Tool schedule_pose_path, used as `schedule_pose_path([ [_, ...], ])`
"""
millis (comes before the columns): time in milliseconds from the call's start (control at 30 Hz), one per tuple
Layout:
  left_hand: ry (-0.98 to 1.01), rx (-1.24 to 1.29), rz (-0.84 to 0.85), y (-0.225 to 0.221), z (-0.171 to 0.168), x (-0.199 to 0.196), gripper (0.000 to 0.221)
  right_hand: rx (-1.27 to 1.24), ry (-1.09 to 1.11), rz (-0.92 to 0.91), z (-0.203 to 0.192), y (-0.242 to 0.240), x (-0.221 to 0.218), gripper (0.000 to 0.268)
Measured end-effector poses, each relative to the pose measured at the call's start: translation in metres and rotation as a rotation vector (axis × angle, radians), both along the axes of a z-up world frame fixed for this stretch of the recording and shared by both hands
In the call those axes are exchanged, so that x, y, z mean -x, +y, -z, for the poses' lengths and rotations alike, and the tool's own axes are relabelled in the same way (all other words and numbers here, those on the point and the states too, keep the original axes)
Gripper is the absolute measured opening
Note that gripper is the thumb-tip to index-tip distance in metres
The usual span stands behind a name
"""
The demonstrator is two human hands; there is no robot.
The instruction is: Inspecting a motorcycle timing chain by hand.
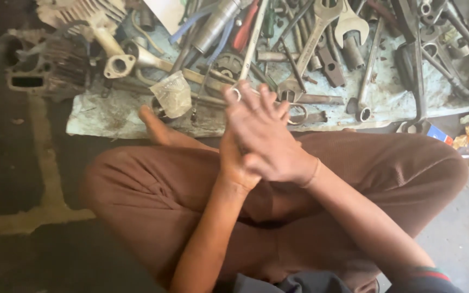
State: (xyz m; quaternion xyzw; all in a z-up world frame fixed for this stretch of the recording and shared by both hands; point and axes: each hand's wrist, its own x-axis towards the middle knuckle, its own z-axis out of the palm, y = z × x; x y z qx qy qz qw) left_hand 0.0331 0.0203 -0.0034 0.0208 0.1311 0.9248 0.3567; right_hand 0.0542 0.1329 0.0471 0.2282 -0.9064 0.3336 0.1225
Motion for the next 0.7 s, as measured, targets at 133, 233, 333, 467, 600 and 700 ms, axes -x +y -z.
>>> schedule_pose_path([
  [133,-0.286,-0.290,0.118,-0.006,-0.031,0.003,0.093,0.582,-0.038,0.000,-0.038,0.021,-0.008,0.085],
  [233,-0.246,-0.544,0.173,-0.010,-0.034,0.000,0.080,0.403,-0.202,0.157,-0.077,0.038,-0.016,0.083],
  [333,-0.334,-0.547,0.161,-0.012,-0.029,-0.002,0.084,0.202,-0.201,0.116,-0.082,0.038,-0.018,0.084],
  [467,-0.255,-0.543,0.127,-0.014,-0.032,0.001,0.081,-0.040,-0.043,-0.034,-0.093,0.023,-0.014,0.095],
  [600,-0.270,-0.565,0.092,-0.014,-0.022,0.002,0.080,-0.102,-0.019,-0.009,-0.100,0.018,-0.014,0.087],
  [700,-0.135,-0.429,0.091,-0.014,-0.031,0.007,0.084,-0.070,-0.063,0.030,-0.090,0.025,-0.019,0.075],
])
